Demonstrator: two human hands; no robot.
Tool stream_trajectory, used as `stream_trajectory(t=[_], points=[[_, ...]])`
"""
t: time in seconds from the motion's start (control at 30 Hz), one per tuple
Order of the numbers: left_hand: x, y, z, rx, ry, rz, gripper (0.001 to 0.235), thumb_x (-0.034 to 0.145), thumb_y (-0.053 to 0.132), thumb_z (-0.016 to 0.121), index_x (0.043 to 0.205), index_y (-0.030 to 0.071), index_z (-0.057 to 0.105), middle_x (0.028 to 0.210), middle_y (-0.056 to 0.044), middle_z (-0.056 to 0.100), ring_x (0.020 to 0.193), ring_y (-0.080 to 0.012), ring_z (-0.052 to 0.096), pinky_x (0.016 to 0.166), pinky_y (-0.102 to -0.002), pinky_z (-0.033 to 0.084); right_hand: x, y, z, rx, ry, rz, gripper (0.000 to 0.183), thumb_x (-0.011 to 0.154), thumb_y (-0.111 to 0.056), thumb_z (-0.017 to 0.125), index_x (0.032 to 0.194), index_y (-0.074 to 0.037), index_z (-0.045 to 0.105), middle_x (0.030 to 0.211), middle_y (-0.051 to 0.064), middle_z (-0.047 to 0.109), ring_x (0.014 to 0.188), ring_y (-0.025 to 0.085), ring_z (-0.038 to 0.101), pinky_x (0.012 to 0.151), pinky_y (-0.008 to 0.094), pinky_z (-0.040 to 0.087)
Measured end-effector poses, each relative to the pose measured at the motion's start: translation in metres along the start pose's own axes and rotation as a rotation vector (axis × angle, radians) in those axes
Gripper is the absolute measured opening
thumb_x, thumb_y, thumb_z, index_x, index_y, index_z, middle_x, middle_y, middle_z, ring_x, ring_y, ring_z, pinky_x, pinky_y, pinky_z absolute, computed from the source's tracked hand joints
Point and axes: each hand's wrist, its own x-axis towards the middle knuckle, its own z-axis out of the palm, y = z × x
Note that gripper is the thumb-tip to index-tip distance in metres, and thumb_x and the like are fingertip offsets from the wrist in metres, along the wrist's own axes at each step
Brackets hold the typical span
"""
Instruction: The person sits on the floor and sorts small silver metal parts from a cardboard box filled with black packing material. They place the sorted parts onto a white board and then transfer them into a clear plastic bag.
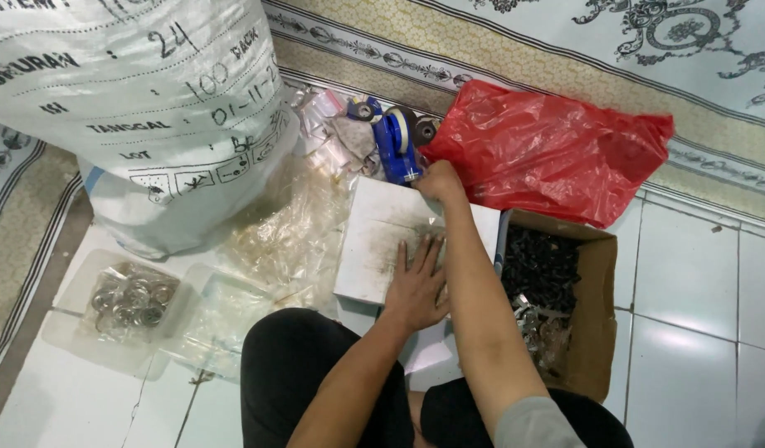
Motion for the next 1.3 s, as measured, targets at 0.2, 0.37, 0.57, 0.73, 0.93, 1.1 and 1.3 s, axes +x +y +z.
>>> stream_trajectory(t=[0.2, 0.37, 0.57, 0.73, 0.93, 1.1, 1.3], points=[[0.005, -0.003, 0.0, 0.003, -0.1, -0.013, 0.081, 0.095, 0.052, 0.047, 0.166, 0.024, 0.02, 0.173, -0.014, 0.014, 0.16, -0.0354, 0.007, 0.125, -0.068, 0.001, 0.056, 0.033, 0.024, -0.008, 0.137, -0.002, 0.031, 0.083, -0.016, 0.071, 0.111, -0.003, 0.075, 0.109, 0.018, 0.075, 0.111, 0.037, 0.071, 0.095, 0.049, 0.056], [0.007, 0.005, -0.009, 0.041, -0.129, -0.037, 0.08, 0.096, 0.057, 0.039, 0.166, 0.023, 0.018, 0.173, -0.011, 0.014, 0.16, -0.0346, 0.005, 0.125, -0.067, 0.001, 0.078, 0.04, 0.038, 0.13, 0.228, 0.096, 0.039, 0.085, -0.024, 0.07, 0.119, -0.006, 0.071, 0.121, 0.013, 0.074, 0.125, 0.033, 0.064, 0.105, 0.051, 0.046], [-0.004, 0.006, -0.015, 0.064, -0.101, -0.036, 0.079, 0.096, 0.06, 0.041, 0.164, 0.025, 0.023, 0.172, -0.01, 0.018, 0.159, -0.0336, 0.01, 0.126, -0.067, 0.002, 0.052, 0.048, 0.036, 0.104, 0.356, -0.018, 0.028, 0.086, -0.023, 0.067, 0.1, -0.002, 0.078, 0.106, 0.019, 0.077, 0.115, 0.039, 0.069, 0.096, 0.051, 0.053], [-0.009, -0.003, 0.027, -0.059, 0.103, 0.035, 0.073, 0.096, 0.072, 0.032, 0.154, 0.028, 0.042, 0.163, -0.018, 0.036, 0.154, -0.0375, 0.029, 0.123, -0.068, 0.017, 0.047, 0.155, 0.03, 0.583, 0.281, -0.211, 0.03, 0.085, -0.037, 0.083, 0.102, -0.012, 0.079, 0.089, 0.01, 0.075, 0.079, 0.019, 0.069, 0.066, 0.034, 0.055], [-0.012, 0.004, 0.017, 0.021, 0.172, 0.005, 0.073, 0.093, 0.071, 0.047, 0.154, 0.031, 0.046, 0.168, -0.023, 0.026, 0.156, -0.041, 0.026, 0.125, -0.065, 0.015, -0.051, 0.194, 0.032, 0.781, 0.089, -0.169, 0.034, 0.086, -0.028, 0.085, 0.104, 0.0, 0.075, 0.083, 0.007, 0.065, 0.064, 0.012, 0.055, 0.053, 0.026, 0.051], [-0.01, 0.004, 0.019, 0.06, 0.064, -0.048, 0.074, 0.092, 0.078, 0.039, 0.153, 0.036, 0.043, 0.169, -0.025, 0.019, 0.159, -0.041, 0.015, 0.127, -0.063, 0.007, -0.03, 0.185, 0.057, 0.732, 0.003, -0.13, 0.033, 0.082, -0.03, 0.088, 0.104, -0.007, 0.079, 0.09, 0.011, 0.073, 0.075, 0.019, 0.064, 0.061, 0.031, 0.056], [-0.006, 0.007, 0.02, 0.03, 0.047, -0.061, 0.074, 0.091, 0.077, 0.042, 0.155, 0.04, 0.039, 0.169, -0.025, 0.019, 0.158, -0.0414, 0.015, 0.126, -0.064, 0.008, -0.012, 0.178, 0.07, 0.521, 0.093, -0.186, 0.028, 0.079, -0.029, 0.087, 0.1, -0.013, 0.082, 0.1, 0.015, 0.077, 0.097, 0.027, 0.073, 0.08, 0.036, 0.059]])
